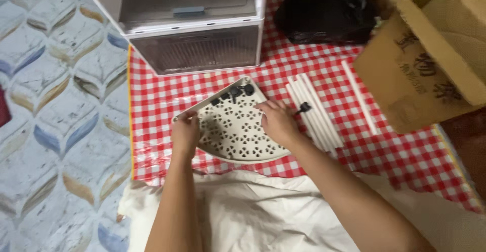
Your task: The person assembles a triangular plastic shelf by inserting black feet into the corners of two perforated trays and then placing a folded white cloth into one tray. The person handles white plastic rods and black feet but does not connect them to form a frame.
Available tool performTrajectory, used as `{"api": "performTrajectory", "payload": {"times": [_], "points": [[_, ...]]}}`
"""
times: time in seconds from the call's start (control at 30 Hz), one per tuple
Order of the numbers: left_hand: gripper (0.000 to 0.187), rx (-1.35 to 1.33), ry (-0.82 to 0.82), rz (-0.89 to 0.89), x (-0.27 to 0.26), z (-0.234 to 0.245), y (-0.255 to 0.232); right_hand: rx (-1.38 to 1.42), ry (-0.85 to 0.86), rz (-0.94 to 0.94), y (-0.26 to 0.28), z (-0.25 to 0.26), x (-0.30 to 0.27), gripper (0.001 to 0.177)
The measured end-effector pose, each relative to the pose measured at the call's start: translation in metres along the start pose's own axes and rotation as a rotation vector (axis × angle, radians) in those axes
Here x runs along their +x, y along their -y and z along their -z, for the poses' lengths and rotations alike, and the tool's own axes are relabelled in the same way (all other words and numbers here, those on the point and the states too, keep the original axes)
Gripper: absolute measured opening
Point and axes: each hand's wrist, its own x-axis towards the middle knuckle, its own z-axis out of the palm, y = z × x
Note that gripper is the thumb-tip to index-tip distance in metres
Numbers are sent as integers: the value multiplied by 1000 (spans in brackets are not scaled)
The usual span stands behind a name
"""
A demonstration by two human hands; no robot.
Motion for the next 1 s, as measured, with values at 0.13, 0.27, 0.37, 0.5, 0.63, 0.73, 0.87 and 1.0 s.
{"api": "performTrajectory", "payload": {"times": [0.13,0.27,0.37,0.5,0.63,0.73,0.87,1.0], "points": [[26,-931,195,381,9,8,-1,-143,90,-47,8,-22,35,57],[24,-1290,209,537,-2,16,-19,-182,182,-157,10,-39,66,77],[50,-1379,223,546,-13,15,-39,-211,149,-107,8,-45,75,67],[60,-1387,213,547,-17,10,-52,-360,171,-107,-6,-44,68,42],[65,-1427,223,549,-12,7,-49,-334,181,-54,-11,-29,50,46],[65,-1437,212,532,-11,5,-41,-411,237,-25,0,-11,34,42],[65,-1463,217,516,-7,2,-30,-214,221,-257,23,15,27,53],[65,-1457,197,509,-6,2,-21,406,87,-576,2,54,11,49]]}}
